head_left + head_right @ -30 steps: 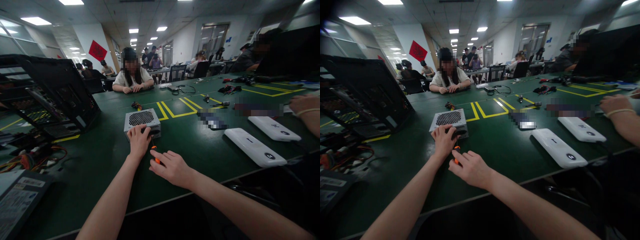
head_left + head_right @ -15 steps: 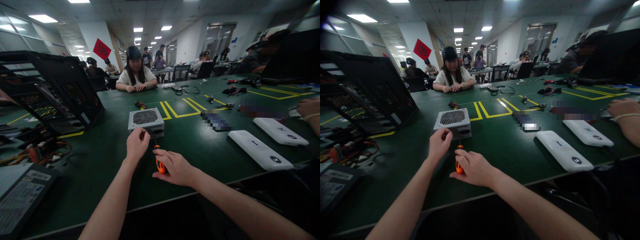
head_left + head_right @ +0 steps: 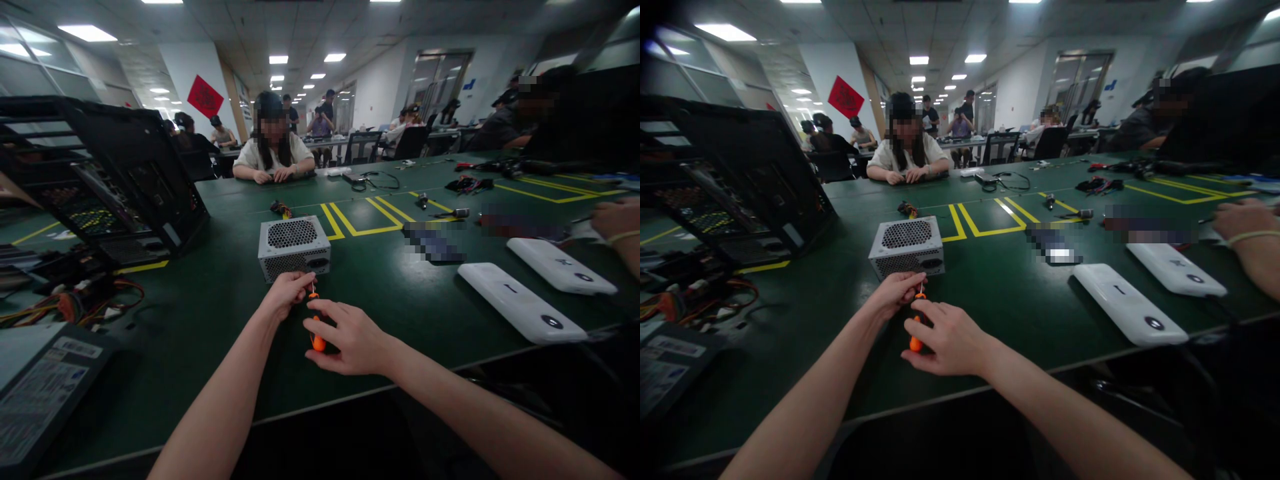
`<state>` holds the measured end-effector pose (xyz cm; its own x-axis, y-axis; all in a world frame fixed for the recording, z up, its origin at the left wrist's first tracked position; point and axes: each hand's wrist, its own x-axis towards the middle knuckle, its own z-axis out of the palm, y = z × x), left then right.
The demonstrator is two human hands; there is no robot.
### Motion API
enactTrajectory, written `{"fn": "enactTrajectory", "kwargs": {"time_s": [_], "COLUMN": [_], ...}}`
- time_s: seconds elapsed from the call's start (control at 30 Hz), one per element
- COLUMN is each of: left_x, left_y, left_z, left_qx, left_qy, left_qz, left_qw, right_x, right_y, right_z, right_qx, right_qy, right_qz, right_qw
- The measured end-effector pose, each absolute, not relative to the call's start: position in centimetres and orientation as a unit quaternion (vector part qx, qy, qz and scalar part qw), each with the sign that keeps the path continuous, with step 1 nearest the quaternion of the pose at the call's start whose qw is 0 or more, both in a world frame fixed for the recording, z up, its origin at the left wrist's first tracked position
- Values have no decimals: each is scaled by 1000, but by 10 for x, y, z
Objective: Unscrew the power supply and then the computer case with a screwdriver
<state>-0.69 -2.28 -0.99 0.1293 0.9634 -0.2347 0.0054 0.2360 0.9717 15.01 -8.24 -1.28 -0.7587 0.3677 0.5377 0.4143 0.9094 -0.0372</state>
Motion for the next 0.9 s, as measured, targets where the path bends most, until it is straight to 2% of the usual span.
{"fn": "enactTrajectory", "kwargs": {"time_s": [0.47, 0.7, 0.9], "left_x": [1, -6, -8], "left_y": [-21, -18, -13], "left_z": [-12, -13, -16], "left_qx": [438, 377, 343], "left_qy": [557, 496, 465], "left_qz": [432, 468, 510], "left_qw": [558, 627, 637], "right_x": [152, 152, 151], "right_y": [-83, -82, -82], "right_z": [-14, -16, -13], "right_qx": [-226, -232, -234], "right_qy": [-937, -933, -928], "right_qz": [-18, -36, -48], "right_qw": [266, 273, 285]}}
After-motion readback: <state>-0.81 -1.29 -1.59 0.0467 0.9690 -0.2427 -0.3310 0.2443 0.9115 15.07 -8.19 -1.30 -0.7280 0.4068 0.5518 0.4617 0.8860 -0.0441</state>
